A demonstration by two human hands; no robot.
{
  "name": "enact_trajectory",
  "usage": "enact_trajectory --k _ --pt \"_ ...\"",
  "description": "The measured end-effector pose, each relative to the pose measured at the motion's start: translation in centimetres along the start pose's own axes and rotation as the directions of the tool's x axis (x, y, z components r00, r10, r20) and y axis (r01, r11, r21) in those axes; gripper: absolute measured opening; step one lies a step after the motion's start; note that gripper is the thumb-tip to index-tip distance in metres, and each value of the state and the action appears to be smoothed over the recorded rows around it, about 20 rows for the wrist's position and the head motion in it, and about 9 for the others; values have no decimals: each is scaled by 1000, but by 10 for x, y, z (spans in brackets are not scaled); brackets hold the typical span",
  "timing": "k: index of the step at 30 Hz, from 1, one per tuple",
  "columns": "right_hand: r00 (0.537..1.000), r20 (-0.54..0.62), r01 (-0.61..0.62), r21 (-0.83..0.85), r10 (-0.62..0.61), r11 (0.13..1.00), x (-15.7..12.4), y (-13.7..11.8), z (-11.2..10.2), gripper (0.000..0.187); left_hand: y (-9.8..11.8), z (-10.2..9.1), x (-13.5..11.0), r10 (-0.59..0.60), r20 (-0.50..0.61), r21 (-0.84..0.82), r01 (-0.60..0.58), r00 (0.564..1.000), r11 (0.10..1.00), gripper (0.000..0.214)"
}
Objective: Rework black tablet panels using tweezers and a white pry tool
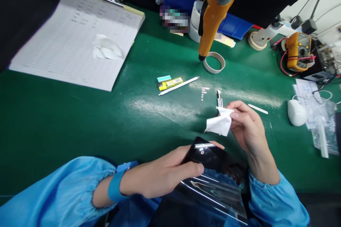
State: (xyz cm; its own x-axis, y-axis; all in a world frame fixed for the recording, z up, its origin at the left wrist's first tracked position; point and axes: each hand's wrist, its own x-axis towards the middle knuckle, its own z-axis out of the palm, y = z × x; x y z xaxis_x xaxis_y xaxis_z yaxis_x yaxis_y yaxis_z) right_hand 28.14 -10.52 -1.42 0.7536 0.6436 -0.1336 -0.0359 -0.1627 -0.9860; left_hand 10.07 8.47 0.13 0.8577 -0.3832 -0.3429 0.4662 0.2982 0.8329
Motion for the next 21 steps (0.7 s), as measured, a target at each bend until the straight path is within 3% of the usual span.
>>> enact_trajectory --k 5,9,17,21 --pt "991 79 -123 150 113 981 1 -7 7 62 1 3 0 24 -15 -8 -24 1000 1000 54" --pt "988 109 -120 143 105 982 -2 -13 8 64 1 2 1 28 -35 18 -27 999 999 51" --pt "960 274 50 68 -67 996 -18 -36 10 38 0 2 5 -20 -73 129 29 997 991 15" --pt "954 277 132 -53 -112 990 -30 -33 25 10 3 4 7 -52 -45 128 58 998 990 17"
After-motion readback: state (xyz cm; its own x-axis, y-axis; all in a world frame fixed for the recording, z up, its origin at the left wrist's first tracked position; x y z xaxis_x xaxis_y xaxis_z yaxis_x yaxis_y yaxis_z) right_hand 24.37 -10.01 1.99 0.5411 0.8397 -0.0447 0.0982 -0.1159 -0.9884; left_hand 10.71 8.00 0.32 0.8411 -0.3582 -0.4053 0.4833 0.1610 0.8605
